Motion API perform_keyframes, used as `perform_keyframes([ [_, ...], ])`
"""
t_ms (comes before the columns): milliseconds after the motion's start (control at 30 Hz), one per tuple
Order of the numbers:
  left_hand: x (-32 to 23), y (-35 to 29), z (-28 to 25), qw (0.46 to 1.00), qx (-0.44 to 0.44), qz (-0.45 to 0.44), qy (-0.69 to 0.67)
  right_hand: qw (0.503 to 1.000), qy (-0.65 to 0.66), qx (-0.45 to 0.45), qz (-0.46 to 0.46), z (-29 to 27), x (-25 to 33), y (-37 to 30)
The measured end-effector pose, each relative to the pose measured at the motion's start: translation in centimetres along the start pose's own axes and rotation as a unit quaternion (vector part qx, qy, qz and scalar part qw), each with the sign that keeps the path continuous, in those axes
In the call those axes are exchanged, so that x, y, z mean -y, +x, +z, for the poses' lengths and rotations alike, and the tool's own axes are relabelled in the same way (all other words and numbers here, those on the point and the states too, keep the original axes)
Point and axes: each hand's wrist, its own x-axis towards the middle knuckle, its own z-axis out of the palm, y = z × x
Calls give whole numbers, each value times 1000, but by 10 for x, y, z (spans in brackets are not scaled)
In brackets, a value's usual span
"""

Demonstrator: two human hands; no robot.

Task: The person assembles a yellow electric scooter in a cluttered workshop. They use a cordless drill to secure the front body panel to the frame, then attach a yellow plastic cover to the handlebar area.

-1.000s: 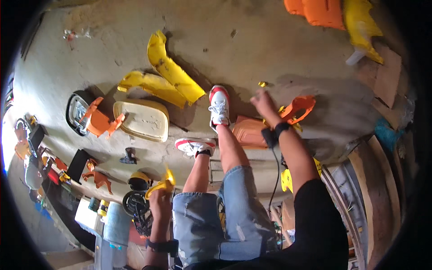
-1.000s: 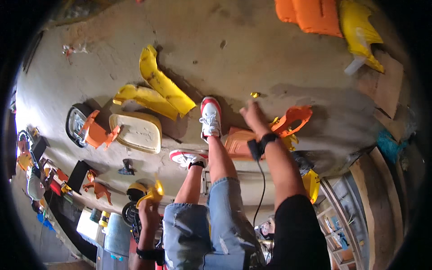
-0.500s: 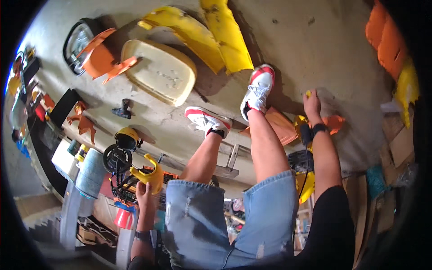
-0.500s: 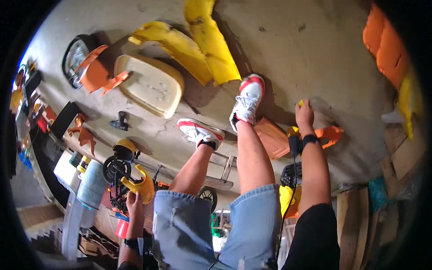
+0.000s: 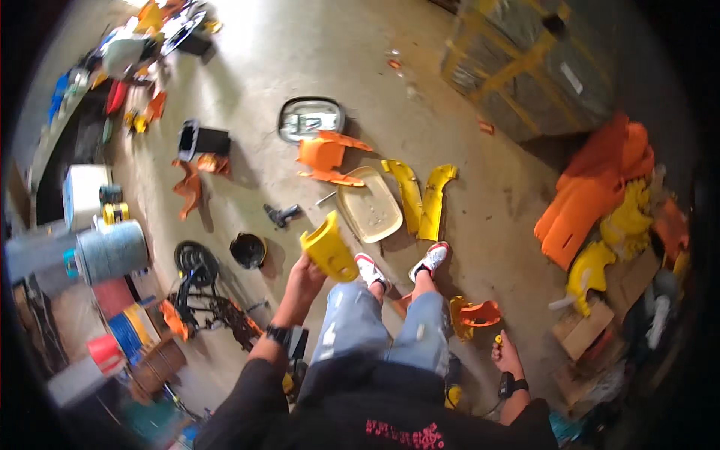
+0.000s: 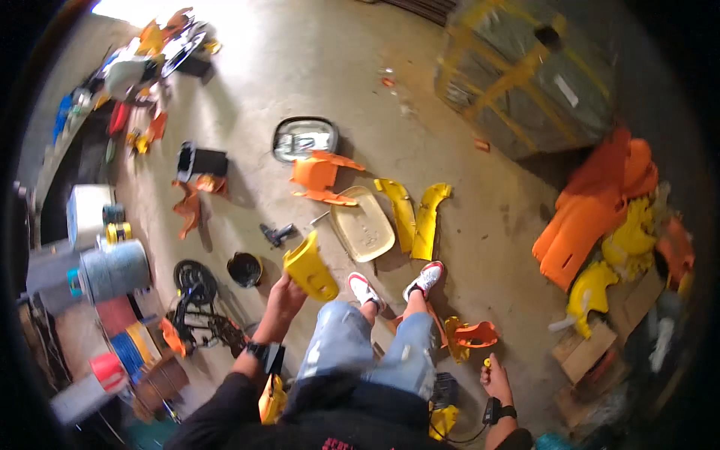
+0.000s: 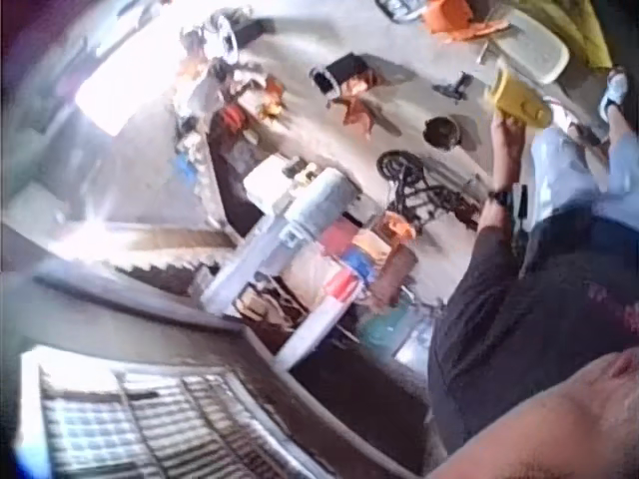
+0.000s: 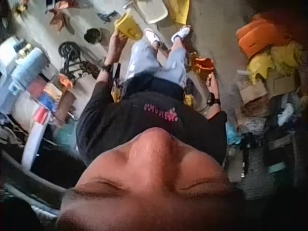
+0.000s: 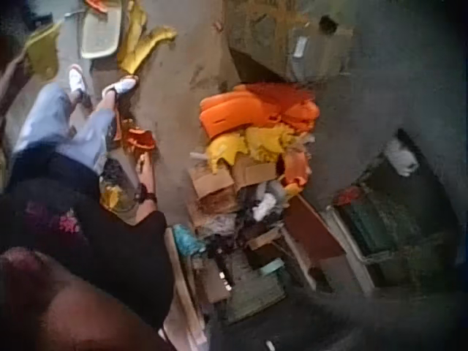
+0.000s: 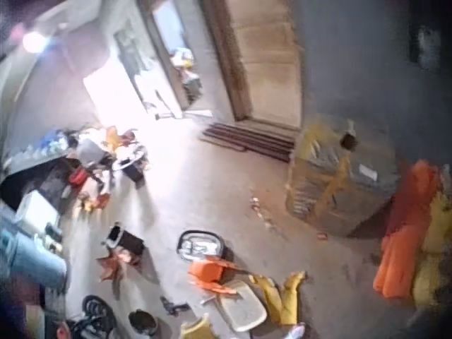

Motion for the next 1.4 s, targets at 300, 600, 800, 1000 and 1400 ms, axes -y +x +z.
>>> perform_keyframes([
  [300, -70, -95, 59, 984, 153, 75, -56, 977, -121, 119, -131, 100, 50, -77],
  [600, -23, -238, -164, 913, -335, 230, -26, 910, -298, 285, -49, 254, 173, -75],
  [800, 130, -376, -241, 798, -521, 259, -158, 895, -325, 294, 81, 308, 203, -25],
  [1000, 233, -455, -258, 721, -596, 255, -245, 871, -407, 273, 38, 370, 122, -36],
  [1400, 90, -413, -376, 764, -523, 317, -206, 833, -517, 188, -59, 488, 59, -70],
])
